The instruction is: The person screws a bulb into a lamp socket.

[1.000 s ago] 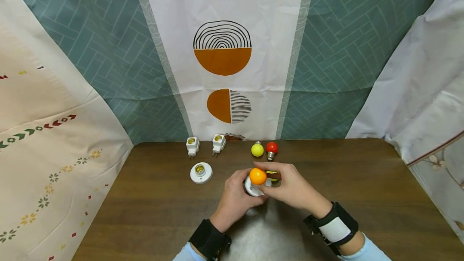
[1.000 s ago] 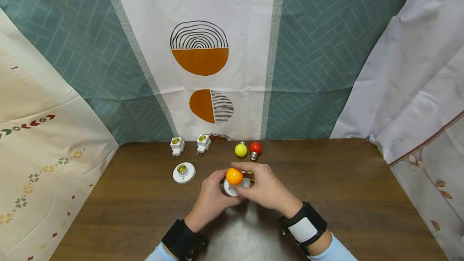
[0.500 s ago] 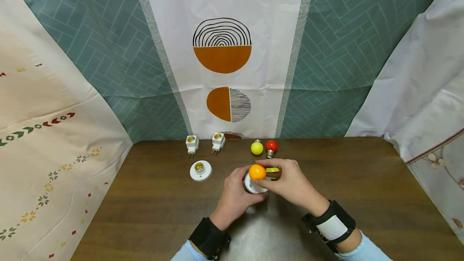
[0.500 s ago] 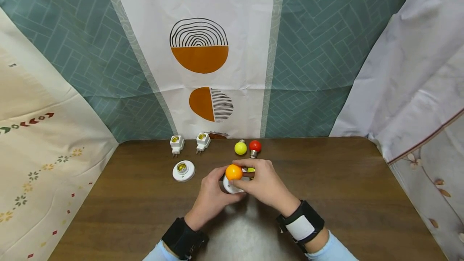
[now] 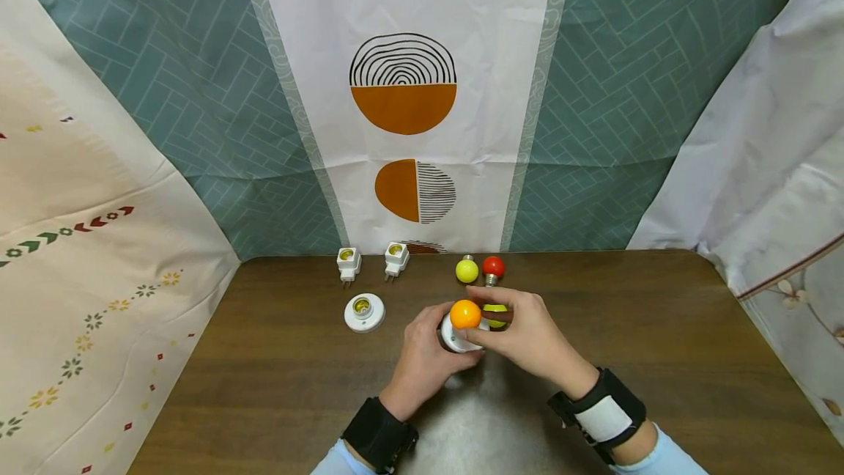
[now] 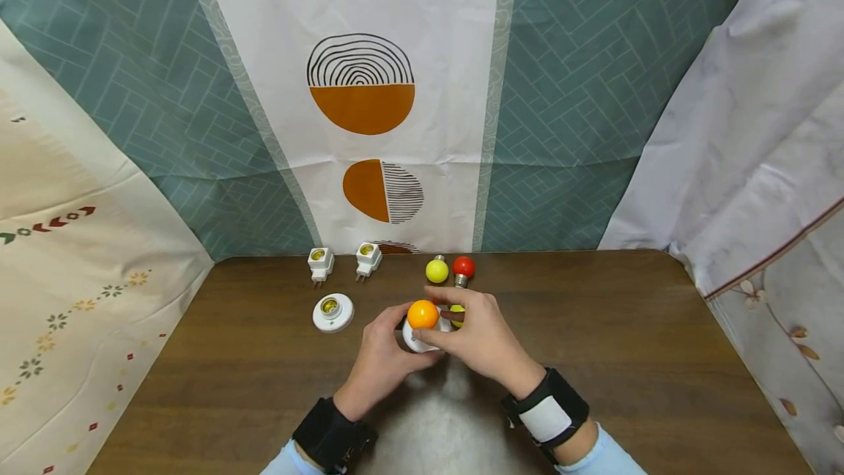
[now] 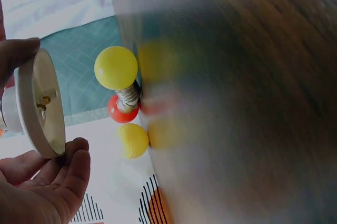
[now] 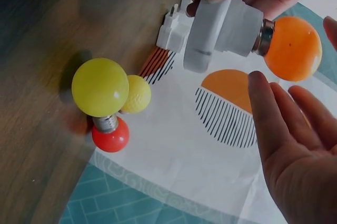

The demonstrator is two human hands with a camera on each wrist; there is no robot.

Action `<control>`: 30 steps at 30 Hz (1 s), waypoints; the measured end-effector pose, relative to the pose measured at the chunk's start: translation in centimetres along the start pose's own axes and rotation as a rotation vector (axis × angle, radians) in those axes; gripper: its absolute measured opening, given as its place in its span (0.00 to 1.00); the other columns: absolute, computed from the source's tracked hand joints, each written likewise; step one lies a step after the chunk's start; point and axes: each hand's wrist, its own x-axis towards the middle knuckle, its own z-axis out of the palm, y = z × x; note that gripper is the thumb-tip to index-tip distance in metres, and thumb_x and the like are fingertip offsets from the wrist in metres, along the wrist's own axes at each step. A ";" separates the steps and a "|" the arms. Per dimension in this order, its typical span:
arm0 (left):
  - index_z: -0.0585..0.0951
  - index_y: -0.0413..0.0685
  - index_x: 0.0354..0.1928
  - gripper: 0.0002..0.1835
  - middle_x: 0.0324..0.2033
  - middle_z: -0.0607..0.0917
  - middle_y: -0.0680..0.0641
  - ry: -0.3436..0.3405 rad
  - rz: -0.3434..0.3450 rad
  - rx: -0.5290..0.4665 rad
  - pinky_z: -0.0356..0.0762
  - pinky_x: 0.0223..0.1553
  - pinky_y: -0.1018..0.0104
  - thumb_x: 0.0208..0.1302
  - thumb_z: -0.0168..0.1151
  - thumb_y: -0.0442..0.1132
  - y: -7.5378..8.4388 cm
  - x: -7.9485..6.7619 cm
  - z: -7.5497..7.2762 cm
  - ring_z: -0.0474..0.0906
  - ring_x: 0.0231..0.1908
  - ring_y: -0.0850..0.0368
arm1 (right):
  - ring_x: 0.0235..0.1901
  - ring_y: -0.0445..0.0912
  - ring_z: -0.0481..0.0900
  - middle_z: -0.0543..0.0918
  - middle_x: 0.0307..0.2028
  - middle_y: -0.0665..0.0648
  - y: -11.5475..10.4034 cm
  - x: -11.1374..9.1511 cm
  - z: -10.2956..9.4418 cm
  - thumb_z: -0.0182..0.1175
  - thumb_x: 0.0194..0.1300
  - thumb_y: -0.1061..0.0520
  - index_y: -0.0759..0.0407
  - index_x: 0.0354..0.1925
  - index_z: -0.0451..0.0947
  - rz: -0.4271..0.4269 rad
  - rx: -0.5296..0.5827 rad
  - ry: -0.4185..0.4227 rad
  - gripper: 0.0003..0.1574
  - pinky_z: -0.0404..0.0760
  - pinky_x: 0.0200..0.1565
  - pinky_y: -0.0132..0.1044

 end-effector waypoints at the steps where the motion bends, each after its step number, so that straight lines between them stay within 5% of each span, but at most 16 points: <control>1: 0.73 0.56 0.57 0.39 0.46 0.75 0.59 -0.003 0.000 -0.001 0.70 0.46 0.64 0.38 0.75 0.56 0.0 0.0 0.0 0.72 0.45 0.61 | 0.46 0.48 0.77 0.79 0.48 0.53 0.5 0.0 0.0 0.72 0.45 0.61 0.62 0.51 0.77 -0.008 -0.008 -0.009 0.31 0.77 0.42 0.45; 11: 0.73 0.56 0.57 0.38 0.46 0.75 0.58 -0.040 0.025 -0.026 0.71 0.44 0.66 0.41 0.73 0.58 -0.2 0.0 0.0 0.72 0.44 0.63 | 0.48 0.39 0.74 0.77 0.51 0.45 3.6 0.1 0.1 0.69 0.52 0.58 0.48 0.55 0.74 -0.033 -0.044 -0.135 0.31 0.75 0.44 0.37; 19: 0.73 0.56 0.57 0.39 0.46 0.75 0.59 -0.039 0.026 -0.032 0.71 0.44 0.66 0.40 0.74 0.58 -0.3 -0.1 0.0 0.71 0.44 0.63 | 0.46 0.46 0.77 0.79 0.48 0.54 2.6 0.2 0.2 0.68 0.49 0.64 0.57 0.52 0.76 -0.019 -0.006 -0.096 0.28 0.77 0.40 0.44; 30: 0.73 0.58 0.56 0.38 0.45 0.74 0.59 -0.041 0.034 -0.031 0.71 0.44 0.66 0.39 0.74 0.58 -0.2 -0.2 0.3 0.71 0.43 0.64 | 0.42 0.40 0.78 0.79 0.45 0.43 4.1 0.0 0.2 0.74 0.44 0.50 0.45 0.48 0.78 -0.028 -0.006 -0.035 0.30 0.77 0.39 0.37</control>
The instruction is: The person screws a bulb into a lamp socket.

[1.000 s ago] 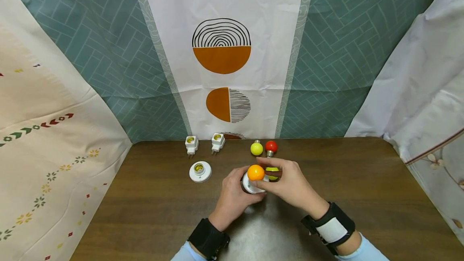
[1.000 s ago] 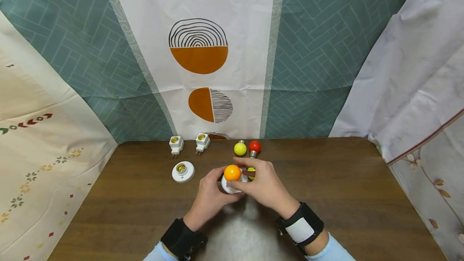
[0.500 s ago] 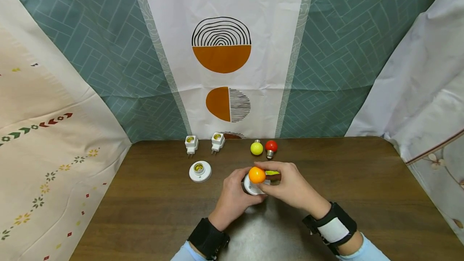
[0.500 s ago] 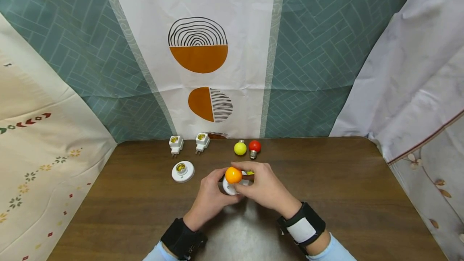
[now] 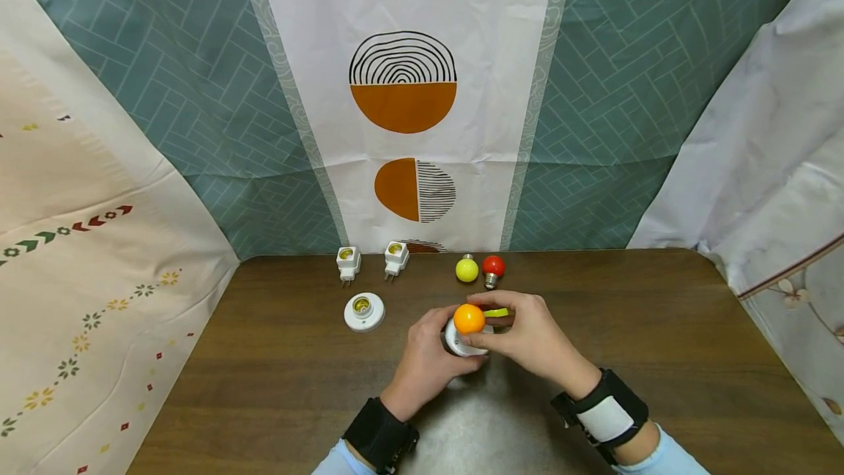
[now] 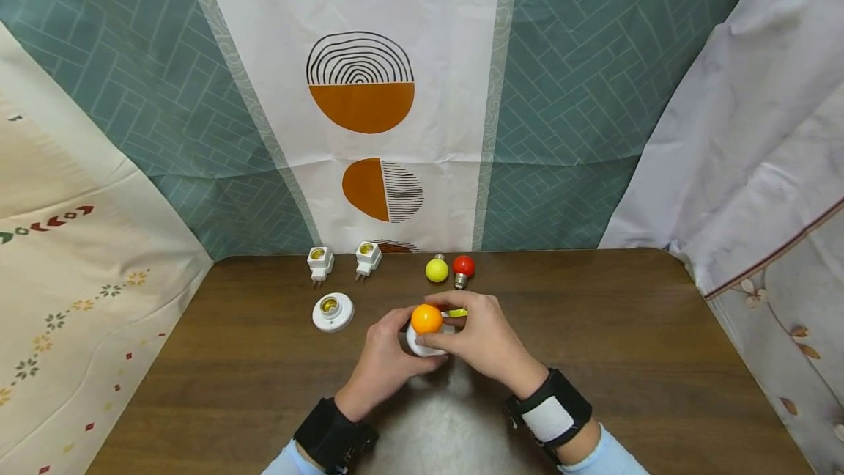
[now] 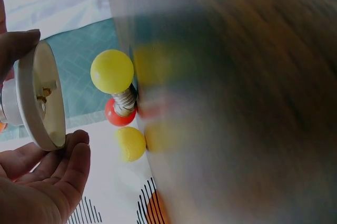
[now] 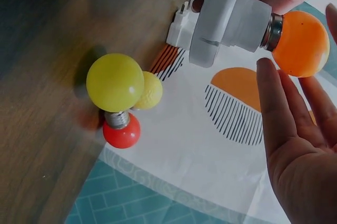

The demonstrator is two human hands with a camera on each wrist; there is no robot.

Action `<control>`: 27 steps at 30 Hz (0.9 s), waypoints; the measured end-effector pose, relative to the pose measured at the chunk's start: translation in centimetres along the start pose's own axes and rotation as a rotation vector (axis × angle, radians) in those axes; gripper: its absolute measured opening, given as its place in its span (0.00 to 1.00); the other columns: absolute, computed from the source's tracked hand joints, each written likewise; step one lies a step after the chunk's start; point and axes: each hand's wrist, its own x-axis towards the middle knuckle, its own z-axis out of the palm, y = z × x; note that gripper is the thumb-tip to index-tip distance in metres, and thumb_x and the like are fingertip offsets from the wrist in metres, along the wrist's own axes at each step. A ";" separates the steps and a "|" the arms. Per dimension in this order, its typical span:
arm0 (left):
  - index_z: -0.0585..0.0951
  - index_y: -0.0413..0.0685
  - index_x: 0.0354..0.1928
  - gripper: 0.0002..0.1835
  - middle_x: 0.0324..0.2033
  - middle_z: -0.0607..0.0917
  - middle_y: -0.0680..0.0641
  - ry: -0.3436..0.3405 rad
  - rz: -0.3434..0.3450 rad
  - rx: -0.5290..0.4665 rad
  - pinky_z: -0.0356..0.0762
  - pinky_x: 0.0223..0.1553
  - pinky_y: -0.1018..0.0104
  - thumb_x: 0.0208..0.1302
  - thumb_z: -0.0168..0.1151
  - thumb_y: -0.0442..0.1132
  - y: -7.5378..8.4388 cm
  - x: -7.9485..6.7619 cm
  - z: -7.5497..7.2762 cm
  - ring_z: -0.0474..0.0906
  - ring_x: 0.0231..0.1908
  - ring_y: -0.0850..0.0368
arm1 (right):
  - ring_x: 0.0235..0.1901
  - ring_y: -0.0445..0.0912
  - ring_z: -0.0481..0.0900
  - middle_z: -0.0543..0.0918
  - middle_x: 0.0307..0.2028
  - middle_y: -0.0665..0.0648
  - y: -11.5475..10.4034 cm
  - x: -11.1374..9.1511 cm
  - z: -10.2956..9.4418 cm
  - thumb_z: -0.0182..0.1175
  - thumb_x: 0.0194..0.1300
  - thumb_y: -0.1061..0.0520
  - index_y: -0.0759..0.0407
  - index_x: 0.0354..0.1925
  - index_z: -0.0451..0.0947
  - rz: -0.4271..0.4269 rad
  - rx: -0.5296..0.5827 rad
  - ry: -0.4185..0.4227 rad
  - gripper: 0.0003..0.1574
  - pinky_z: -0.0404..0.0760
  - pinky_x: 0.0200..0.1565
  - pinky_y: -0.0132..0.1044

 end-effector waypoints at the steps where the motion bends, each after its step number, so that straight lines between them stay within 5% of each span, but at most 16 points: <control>1: 0.73 0.58 0.56 0.38 0.45 0.74 0.59 -0.002 -0.001 -0.002 0.71 0.44 0.66 0.39 0.74 0.57 0.0 0.0 0.0 0.71 0.43 0.64 | 0.42 0.41 0.78 0.79 0.46 0.43 -0.5 0.0 -0.1 0.74 0.44 0.51 0.46 0.49 0.78 -0.001 -0.003 0.003 0.31 0.77 0.40 0.39; 8: 0.73 0.59 0.56 0.38 0.46 0.74 0.60 -0.015 -0.009 -0.004 0.71 0.44 0.66 0.39 0.74 0.57 0.2 0.0 0.0 0.71 0.44 0.64 | 0.47 0.49 0.76 0.78 0.50 0.53 -4.4 -0.1 -0.9 0.70 0.46 0.65 0.62 0.52 0.75 0.010 -0.005 -0.050 0.32 0.75 0.45 0.46; 14: 0.73 0.59 0.56 0.38 0.46 0.74 0.60 -0.017 -0.003 0.005 0.70 0.44 0.66 0.39 0.74 0.58 0.2 0.0 0.0 0.71 0.44 0.64 | 0.47 0.46 0.76 0.78 0.50 0.52 -3.1 0.0 -0.7 0.67 0.49 0.66 0.60 0.53 0.75 0.008 -0.020 -0.094 0.30 0.75 0.45 0.45; 20: 0.73 0.59 0.57 0.38 0.45 0.74 0.59 -0.017 -0.002 0.010 0.71 0.44 0.66 0.39 0.74 0.58 0.2 0.0 0.0 0.71 0.43 0.64 | 0.45 0.41 0.76 0.79 0.47 0.47 -0.6 0.0 -0.3 0.70 0.50 0.58 0.49 0.51 0.77 -0.026 -0.029 -0.055 0.27 0.77 0.42 0.42; 27: 0.73 0.59 0.57 0.38 0.46 0.74 0.60 -0.019 -0.010 0.001 0.71 0.44 0.66 0.40 0.74 0.57 0.5 0.1 0.0 0.71 0.43 0.64 | 0.41 0.39 0.78 0.80 0.44 0.42 -0.1 -0.2 -0.2 0.71 0.48 0.47 0.42 0.48 0.79 -0.060 -0.040 0.023 0.26 0.78 0.38 0.40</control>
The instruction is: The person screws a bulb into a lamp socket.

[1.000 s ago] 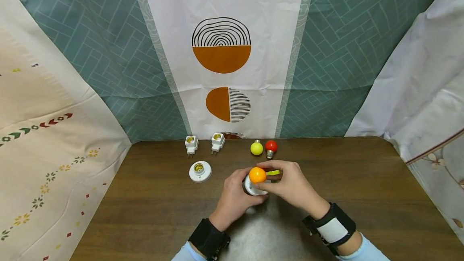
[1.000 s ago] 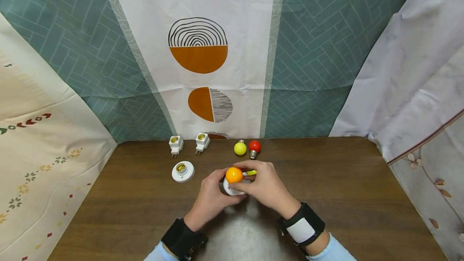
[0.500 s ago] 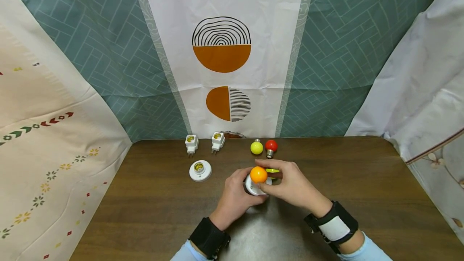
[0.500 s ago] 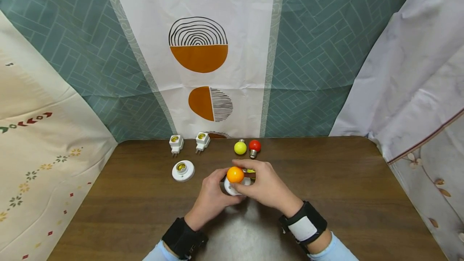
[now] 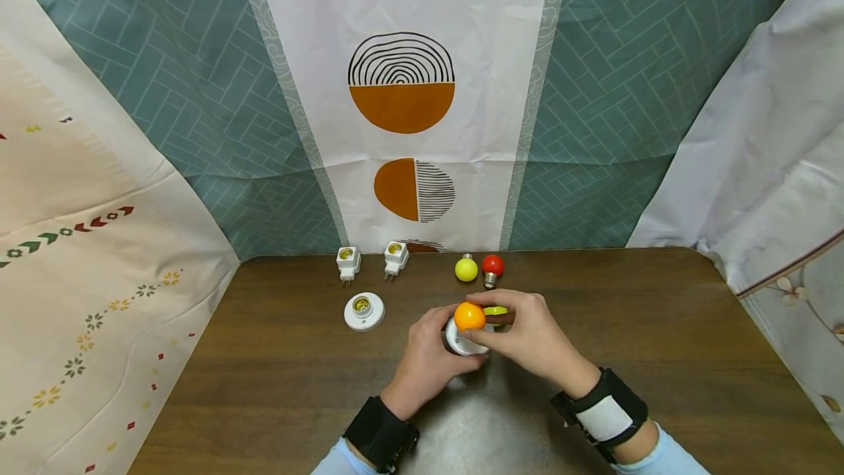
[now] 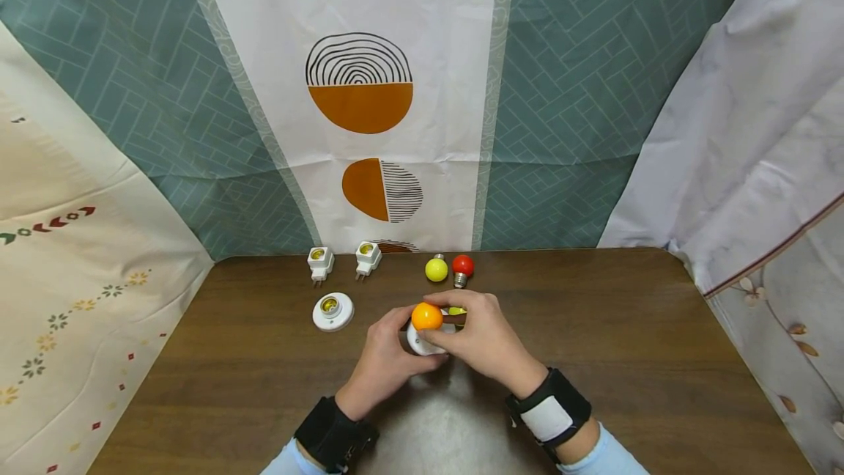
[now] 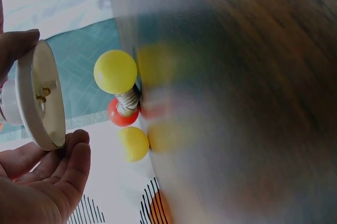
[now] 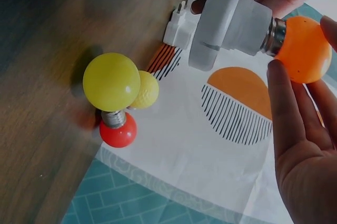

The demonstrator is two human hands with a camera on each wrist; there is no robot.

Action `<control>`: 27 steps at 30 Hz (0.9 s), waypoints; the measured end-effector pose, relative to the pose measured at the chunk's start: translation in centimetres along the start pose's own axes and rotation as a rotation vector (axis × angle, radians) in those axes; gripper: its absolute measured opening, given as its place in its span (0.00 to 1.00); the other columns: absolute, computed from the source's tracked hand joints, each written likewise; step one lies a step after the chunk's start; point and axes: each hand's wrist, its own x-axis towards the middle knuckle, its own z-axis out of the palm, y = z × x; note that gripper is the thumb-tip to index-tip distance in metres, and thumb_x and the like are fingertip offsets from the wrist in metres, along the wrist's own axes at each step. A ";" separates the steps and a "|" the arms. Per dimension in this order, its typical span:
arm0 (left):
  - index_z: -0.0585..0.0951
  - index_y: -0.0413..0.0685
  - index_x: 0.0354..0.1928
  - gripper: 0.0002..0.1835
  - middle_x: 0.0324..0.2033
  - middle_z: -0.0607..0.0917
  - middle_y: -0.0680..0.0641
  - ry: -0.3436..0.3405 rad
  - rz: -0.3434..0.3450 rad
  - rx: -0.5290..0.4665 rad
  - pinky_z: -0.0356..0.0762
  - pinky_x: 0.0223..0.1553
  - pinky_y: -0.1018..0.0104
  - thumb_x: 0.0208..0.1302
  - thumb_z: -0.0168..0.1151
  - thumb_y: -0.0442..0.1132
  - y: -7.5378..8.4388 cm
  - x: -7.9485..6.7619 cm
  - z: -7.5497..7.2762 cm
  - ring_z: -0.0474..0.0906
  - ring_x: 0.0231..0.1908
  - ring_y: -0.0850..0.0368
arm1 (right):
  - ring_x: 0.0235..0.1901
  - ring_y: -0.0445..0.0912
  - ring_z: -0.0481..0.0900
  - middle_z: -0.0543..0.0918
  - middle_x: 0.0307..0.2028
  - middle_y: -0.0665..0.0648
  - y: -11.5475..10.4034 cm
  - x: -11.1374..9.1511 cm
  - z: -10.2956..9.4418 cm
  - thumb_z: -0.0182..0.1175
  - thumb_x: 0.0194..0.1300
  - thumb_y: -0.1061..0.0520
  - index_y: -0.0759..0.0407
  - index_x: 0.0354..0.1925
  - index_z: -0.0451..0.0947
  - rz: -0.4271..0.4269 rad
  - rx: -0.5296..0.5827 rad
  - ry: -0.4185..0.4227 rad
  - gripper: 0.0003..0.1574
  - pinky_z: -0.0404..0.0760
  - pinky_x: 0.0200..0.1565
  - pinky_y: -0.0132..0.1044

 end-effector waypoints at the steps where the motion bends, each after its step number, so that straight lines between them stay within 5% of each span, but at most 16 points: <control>1: 0.72 0.59 0.57 0.38 0.46 0.74 0.60 -0.001 -0.004 -0.001 0.71 0.44 0.66 0.40 0.74 0.57 0.0 0.0 0.0 0.71 0.43 0.64 | 0.41 0.39 0.78 0.80 0.44 0.42 0.0 0.0 0.0 0.72 0.48 0.47 0.42 0.48 0.79 -0.002 -0.001 0.012 0.26 0.78 0.38 0.39; 20: 0.72 0.59 0.58 0.39 0.47 0.74 0.60 0.004 -0.012 -0.012 0.71 0.45 0.66 0.40 0.74 0.58 -0.1 0.0 -0.1 0.70 0.45 0.65 | 0.39 0.39 0.78 0.80 0.39 0.43 0.0 0.1 0.7 0.74 0.43 0.46 0.47 0.42 0.80 0.030 -0.002 0.065 0.25 0.79 0.36 0.39; 27: 0.73 0.58 0.57 0.39 0.46 0.74 0.59 0.011 0.000 -0.016 0.71 0.45 0.65 0.40 0.74 0.58 -0.2 -0.1 -0.1 0.71 0.45 0.64 | 0.44 0.39 0.76 0.79 0.47 0.44 0.2 0.1 0.5 0.74 0.42 0.43 0.45 0.49 0.77 0.023 -0.005 0.054 0.34 0.77 0.39 0.37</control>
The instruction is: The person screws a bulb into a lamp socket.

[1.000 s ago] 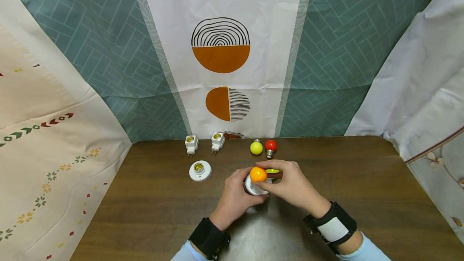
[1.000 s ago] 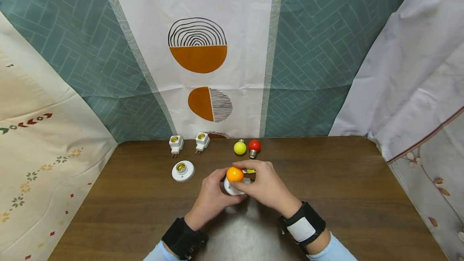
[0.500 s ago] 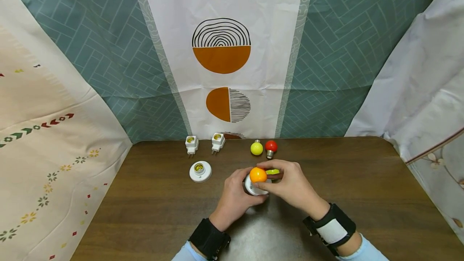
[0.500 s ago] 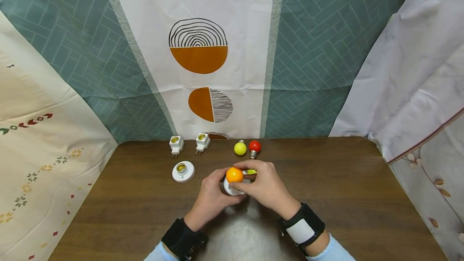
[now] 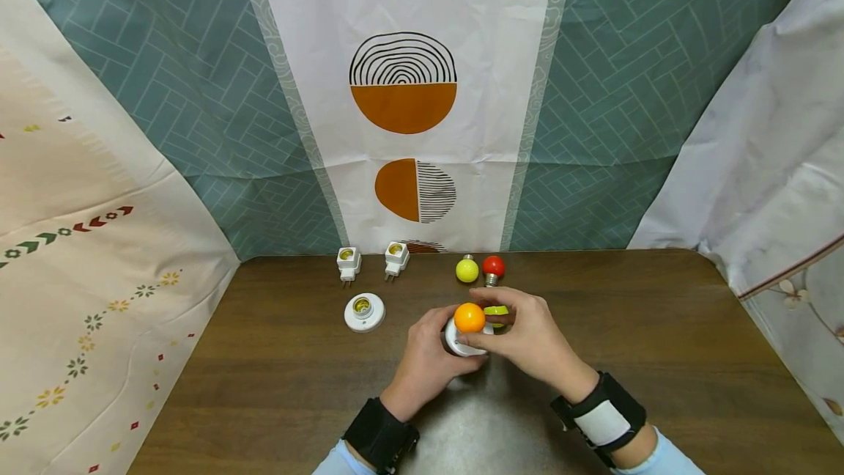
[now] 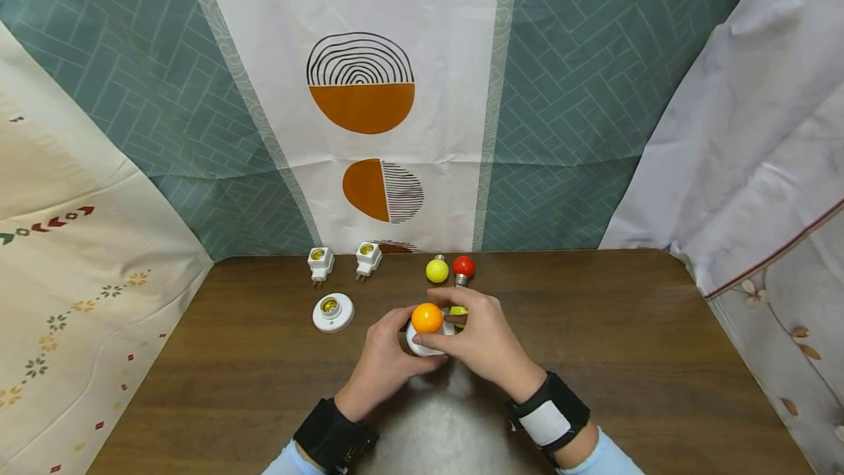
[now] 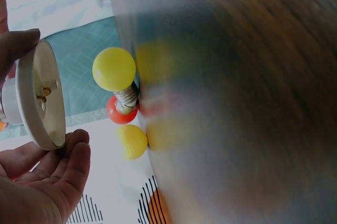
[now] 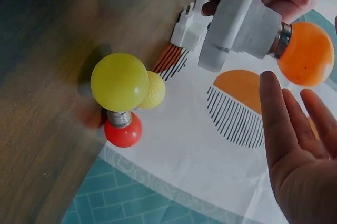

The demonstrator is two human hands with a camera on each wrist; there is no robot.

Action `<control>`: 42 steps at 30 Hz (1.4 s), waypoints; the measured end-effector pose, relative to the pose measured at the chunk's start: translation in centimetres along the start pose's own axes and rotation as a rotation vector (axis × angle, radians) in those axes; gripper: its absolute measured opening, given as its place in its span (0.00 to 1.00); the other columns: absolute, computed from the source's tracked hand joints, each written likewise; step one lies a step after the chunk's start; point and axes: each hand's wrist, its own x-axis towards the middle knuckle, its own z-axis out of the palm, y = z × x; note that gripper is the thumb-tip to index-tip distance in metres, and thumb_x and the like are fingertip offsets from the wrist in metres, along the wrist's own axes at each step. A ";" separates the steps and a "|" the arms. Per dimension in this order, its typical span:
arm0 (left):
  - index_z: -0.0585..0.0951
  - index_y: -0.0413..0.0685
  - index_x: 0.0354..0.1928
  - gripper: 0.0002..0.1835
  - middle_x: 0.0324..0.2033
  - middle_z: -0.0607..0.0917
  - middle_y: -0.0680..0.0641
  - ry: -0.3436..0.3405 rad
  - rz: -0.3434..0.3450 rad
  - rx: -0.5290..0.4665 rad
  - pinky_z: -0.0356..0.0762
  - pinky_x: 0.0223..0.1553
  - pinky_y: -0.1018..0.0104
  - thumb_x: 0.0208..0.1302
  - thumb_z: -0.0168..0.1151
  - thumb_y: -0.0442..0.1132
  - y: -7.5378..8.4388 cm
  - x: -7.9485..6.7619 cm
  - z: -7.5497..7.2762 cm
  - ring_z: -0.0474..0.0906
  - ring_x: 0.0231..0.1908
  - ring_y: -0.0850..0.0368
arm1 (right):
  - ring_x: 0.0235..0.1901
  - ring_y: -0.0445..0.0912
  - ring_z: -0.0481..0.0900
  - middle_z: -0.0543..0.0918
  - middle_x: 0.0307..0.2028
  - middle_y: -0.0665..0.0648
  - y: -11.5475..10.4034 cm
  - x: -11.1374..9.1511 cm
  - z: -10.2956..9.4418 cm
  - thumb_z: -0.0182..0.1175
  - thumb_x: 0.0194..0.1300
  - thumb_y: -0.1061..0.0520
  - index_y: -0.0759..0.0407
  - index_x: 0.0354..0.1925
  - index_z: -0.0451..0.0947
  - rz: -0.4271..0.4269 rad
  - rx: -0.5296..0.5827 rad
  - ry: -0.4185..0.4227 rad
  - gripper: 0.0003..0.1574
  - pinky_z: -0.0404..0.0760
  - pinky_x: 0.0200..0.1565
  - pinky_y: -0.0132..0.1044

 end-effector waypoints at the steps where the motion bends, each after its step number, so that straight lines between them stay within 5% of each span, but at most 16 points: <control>1: 0.73 0.58 0.57 0.38 0.46 0.74 0.59 0.004 0.005 0.001 0.71 0.45 0.65 0.40 0.74 0.57 0.0 0.0 0.0 0.71 0.45 0.64 | 0.45 0.39 0.76 0.78 0.48 0.44 0.0 0.0 -0.1 0.74 0.42 0.44 0.46 0.51 0.76 -0.005 0.009 -0.010 0.35 0.77 0.40 0.37; 13: 0.74 0.56 0.56 0.38 0.45 0.75 0.58 0.015 0.027 0.018 0.71 0.44 0.66 0.39 0.74 0.56 0.3 0.1 0.0 0.71 0.43 0.63 | 0.47 0.46 0.76 0.78 0.49 0.53 -2.4 0.0 -0.7 0.68 0.48 0.66 0.60 0.52 0.76 0.002 0.019 -0.110 0.30 0.77 0.42 0.44; 19: 0.73 0.57 0.57 0.39 0.45 0.74 0.59 0.019 0.024 0.019 0.71 0.44 0.66 0.39 0.74 0.58 0.2 -0.1 0.0 0.71 0.43 0.64 | 0.44 0.39 0.77 0.79 0.47 0.44 -0.3 -0.1 -0.3 0.71 0.50 0.54 0.46 0.51 0.77 -0.018 0.018 -0.077 0.28 0.77 0.40 0.37; 29: 0.73 0.58 0.57 0.39 0.45 0.74 0.60 0.013 0.002 0.017 0.71 0.44 0.67 0.39 0.74 0.58 0.1 -0.4 0.1 0.71 0.43 0.64 | 0.39 0.40 0.79 0.80 0.43 0.43 -0.2 -0.3 0.1 0.73 0.45 0.47 0.43 0.47 0.79 -0.003 0.000 -0.013 0.27 0.78 0.37 0.37; 37: 0.73 0.58 0.57 0.38 0.45 0.74 0.60 0.016 0.016 0.013 0.71 0.45 0.66 0.40 0.73 0.58 0.1 -0.3 0.1 0.71 0.44 0.65 | 0.47 0.37 0.74 0.76 0.50 0.38 -0.4 -0.3 -0.4 0.73 0.45 0.44 0.42 0.54 0.74 0.001 -0.051 -0.104 0.36 0.76 0.43 0.39; 42: 0.74 0.58 0.56 0.37 0.45 0.74 0.59 0.029 0.036 0.020 0.71 0.44 0.67 0.40 0.73 0.58 0.2 -0.1 0.1 0.71 0.43 0.65 | 0.49 0.38 0.73 0.75 0.52 0.40 -0.4 -0.1 -0.5 0.70 0.50 0.52 0.44 0.58 0.72 -0.028 -0.043 -0.161 0.35 0.75 0.45 0.38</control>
